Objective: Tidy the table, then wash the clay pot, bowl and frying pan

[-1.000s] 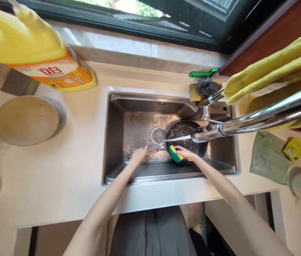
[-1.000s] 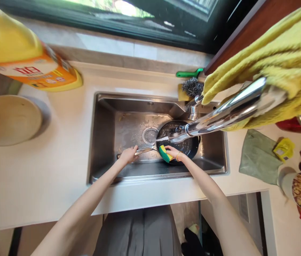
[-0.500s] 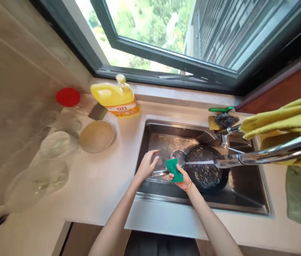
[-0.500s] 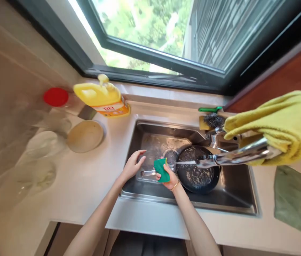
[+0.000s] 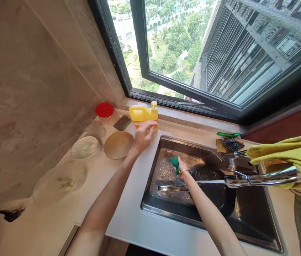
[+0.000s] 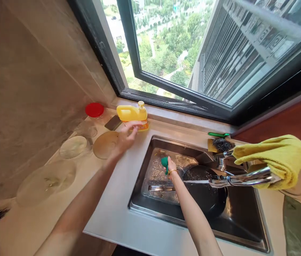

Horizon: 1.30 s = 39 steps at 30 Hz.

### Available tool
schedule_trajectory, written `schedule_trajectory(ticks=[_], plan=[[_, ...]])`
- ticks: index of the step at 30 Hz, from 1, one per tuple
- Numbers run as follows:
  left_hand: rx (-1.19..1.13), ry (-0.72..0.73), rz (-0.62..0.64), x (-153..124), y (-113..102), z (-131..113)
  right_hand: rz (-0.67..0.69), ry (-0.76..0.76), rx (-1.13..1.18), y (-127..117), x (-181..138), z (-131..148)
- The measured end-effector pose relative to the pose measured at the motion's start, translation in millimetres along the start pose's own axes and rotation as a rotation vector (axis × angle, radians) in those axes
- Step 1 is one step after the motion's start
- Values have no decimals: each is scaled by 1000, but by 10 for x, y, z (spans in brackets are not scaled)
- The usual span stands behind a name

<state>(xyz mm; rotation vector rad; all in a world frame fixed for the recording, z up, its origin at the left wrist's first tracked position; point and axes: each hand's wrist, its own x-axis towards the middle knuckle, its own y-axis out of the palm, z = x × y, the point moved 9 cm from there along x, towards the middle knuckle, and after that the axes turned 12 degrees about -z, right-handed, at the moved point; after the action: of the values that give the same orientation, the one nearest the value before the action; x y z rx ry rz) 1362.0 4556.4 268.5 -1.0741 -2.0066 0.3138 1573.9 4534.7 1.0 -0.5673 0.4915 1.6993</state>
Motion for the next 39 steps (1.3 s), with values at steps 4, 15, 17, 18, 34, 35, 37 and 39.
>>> schedule_trajectory(ticks=[4,15,17,18,34,35,37,39], plan=[[217,144,14,815,-76,40,199,155,442,747,0,854],[670,504,390,1109,391,-4,584,141,819,1776,-3,2348],[650,501,386,1093,392,-11,598,147,812,1784,14,2321],[635,481,385,1091,384,5,604,155,812,1789,16,2308],[57,332,401,-1040,757,-39,737,290,457,-508,-1345,-472],[-3,279,475,-1391,923,12,614,276,432,-958,-1385,-656],[-49,166,590,-2021,1241,123,376,282,390,-1821,-1387,-830],[-27,85,725,-2547,1558,226,88,197,466,-2599,-1216,-683]])
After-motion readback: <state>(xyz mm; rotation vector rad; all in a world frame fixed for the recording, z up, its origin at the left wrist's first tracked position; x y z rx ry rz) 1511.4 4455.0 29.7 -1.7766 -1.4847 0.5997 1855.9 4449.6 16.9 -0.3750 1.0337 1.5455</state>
